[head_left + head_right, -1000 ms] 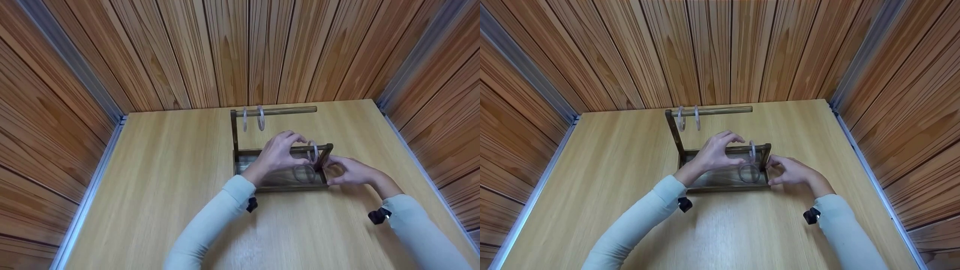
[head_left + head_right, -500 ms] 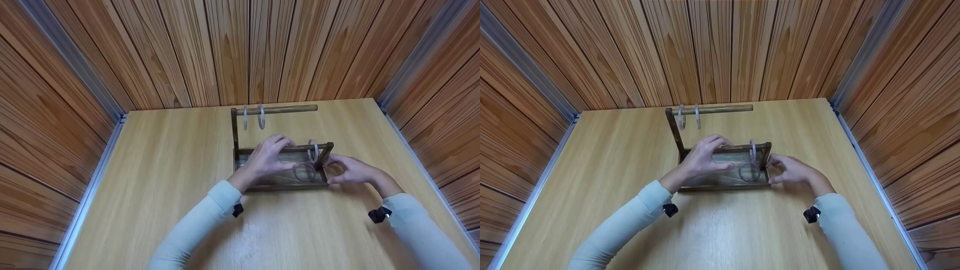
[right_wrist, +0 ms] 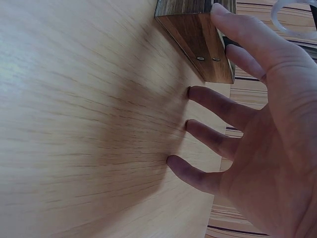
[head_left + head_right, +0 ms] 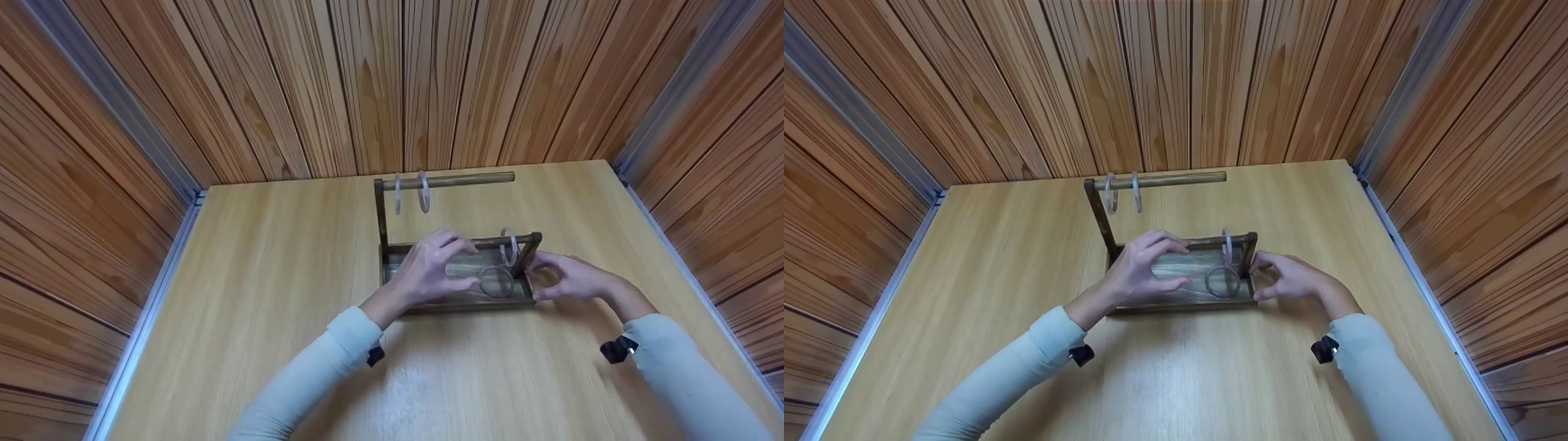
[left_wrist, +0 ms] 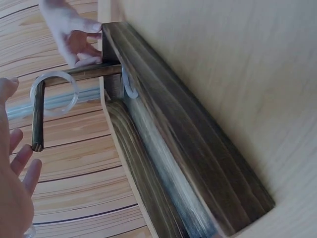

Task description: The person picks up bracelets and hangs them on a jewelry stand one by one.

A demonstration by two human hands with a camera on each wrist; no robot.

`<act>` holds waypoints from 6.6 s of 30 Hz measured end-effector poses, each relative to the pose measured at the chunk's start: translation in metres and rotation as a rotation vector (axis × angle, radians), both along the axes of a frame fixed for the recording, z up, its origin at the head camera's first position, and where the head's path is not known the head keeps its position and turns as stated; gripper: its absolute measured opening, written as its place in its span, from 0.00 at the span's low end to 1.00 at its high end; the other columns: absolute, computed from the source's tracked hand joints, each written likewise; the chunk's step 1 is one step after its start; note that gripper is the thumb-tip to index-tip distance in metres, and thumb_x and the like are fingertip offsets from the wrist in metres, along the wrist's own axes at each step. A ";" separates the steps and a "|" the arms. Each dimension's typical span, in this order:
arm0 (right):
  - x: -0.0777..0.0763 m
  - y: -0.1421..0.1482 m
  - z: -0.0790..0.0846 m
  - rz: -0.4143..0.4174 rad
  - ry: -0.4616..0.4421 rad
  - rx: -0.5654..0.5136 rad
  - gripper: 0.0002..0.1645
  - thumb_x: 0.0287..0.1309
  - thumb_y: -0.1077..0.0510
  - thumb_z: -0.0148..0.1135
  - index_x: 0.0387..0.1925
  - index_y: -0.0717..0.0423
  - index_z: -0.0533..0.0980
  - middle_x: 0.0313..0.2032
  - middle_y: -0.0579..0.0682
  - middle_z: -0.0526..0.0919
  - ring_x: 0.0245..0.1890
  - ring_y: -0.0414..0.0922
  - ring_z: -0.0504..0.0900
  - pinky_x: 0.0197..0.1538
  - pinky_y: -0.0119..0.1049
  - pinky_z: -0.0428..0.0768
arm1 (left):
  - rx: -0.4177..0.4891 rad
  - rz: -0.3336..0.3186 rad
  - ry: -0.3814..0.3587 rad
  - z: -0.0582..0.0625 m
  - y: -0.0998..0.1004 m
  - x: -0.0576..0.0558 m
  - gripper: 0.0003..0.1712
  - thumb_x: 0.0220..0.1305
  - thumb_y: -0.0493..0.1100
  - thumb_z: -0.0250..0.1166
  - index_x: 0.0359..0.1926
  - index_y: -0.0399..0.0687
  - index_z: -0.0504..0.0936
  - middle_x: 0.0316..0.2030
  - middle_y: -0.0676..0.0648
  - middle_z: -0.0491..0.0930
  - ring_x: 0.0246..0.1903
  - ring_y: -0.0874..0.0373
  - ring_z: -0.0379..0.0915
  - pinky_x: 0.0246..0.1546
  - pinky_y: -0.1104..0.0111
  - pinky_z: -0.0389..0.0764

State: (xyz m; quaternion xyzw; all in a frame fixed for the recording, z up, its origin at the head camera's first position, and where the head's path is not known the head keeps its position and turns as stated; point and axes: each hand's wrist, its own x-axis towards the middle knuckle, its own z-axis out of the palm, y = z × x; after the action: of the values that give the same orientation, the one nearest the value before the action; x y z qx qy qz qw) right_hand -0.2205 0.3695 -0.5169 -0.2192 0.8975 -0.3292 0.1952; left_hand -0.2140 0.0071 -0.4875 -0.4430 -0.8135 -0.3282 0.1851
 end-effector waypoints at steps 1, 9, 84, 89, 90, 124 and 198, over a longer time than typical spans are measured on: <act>0.000 0.000 0.000 -0.003 0.003 0.000 0.39 0.65 0.53 0.83 0.72 0.55 0.77 0.70 0.62 0.85 0.81 0.75 0.70 0.80 0.85 0.60 | -0.002 -0.003 0.014 -0.001 -0.001 0.001 0.24 0.63 0.50 0.85 0.55 0.45 0.89 0.53 0.46 0.91 0.55 0.50 0.88 0.62 0.64 0.91; -0.002 -0.001 0.001 -0.004 0.005 -0.001 0.34 0.65 0.53 0.83 0.68 0.55 0.79 0.69 0.61 0.85 0.79 0.71 0.74 0.81 0.83 0.62 | -0.153 -0.133 -0.133 -0.002 -0.007 0.009 0.31 0.67 0.52 0.83 0.66 0.47 0.86 0.65 0.45 0.89 0.66 0.49 0.87 0.70 0.60 0.89; -0.003 0.001 0.002 0.006 -0.009 0.006 0.43 0.67 0.53 0.81 0.78 0.54 0.73 0.73 0.64 0.82 0.80 0.73 0.72 0.80 0.86 0.59 | -0.422 -0.221 -0.740 -0.048 0.073 -0.041 0.35 0.75 0.32 0.69 0.79 0.59 0.80 0.85 0.45 0.72 0.86 0.49 0.66 0.88 0.63 0.66; -0.002 0.000 0.002 0.011 -0.014 0.001 0.43 0.67 0.53 0.81 0.78 0.55 0.73 0.73 0.64 0.82 0.79 0.73 0.72 0.80 0.86 0.59 | -0.453 -0.241 -0.728 -0.048 0.075 -0.042 0.37 0.75 0.31 0.69 0.80 0.59 0.79 0.85 0.46 0.72 0.86 0.50 0.66 0.87 0.63 0.69; -0.002 0.000 0.002 0.010 -0.011 0.003 0.42 0.67 0.53 0.81 0.78 0.54 0.74 0.73 0.64 0.82 0.79 0.73 0.72 0.80 0.86 0.60 | -0.463 -0.243 -0.724 -0.049 0.075 -0.042 0.37 0.75 0.31 0.69 0.80 0.59 0.79 0.85 0.46 0.72 0.85 0.50 0.67 0.86 0.64 0.70; -0.002 0.001 -0.001 0.016 0.021 0.014 0.37 0.65 0.51 0.83 0.70 0.54 0.77 0.71 0.63 0.84 0.78 0.72 0.75 0.80 0.82 0.64 | -0.695 -0.083 -0.653 -0.041 0.068 -0.043 0.38 0.74 0.36 0.73 0.81 0.62 0.78 0.85 0.48 0.69 0.89 0.49 0.55 0.93 0.60 0.55; -0.002 0.001 0.000 -0.024 -0.006 0.018 0.36 0.65 0.52 0.83 0.69 0.58 0.78 0.72 0.64 0.83 0.81 0.74 0.70 0.81 0.83 0.61 | -0.595 0.028 -0.595 -0.017 -0.020 -0.053 0.26 0.63 0.40 0.83 0.62 0.56 0.92 0.69 0.43 0.77 0.69 0.44 0.73 0.71 0.55 0.83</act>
State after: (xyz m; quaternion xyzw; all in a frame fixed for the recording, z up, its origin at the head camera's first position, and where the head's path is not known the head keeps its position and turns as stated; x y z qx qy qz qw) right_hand -0.2222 0.3708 -0.5166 -0.2056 0.9024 -0.3239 0.1960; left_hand -0.2668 -0.0124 -0.5041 -0.3519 -0.8968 -0.1899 -0.1896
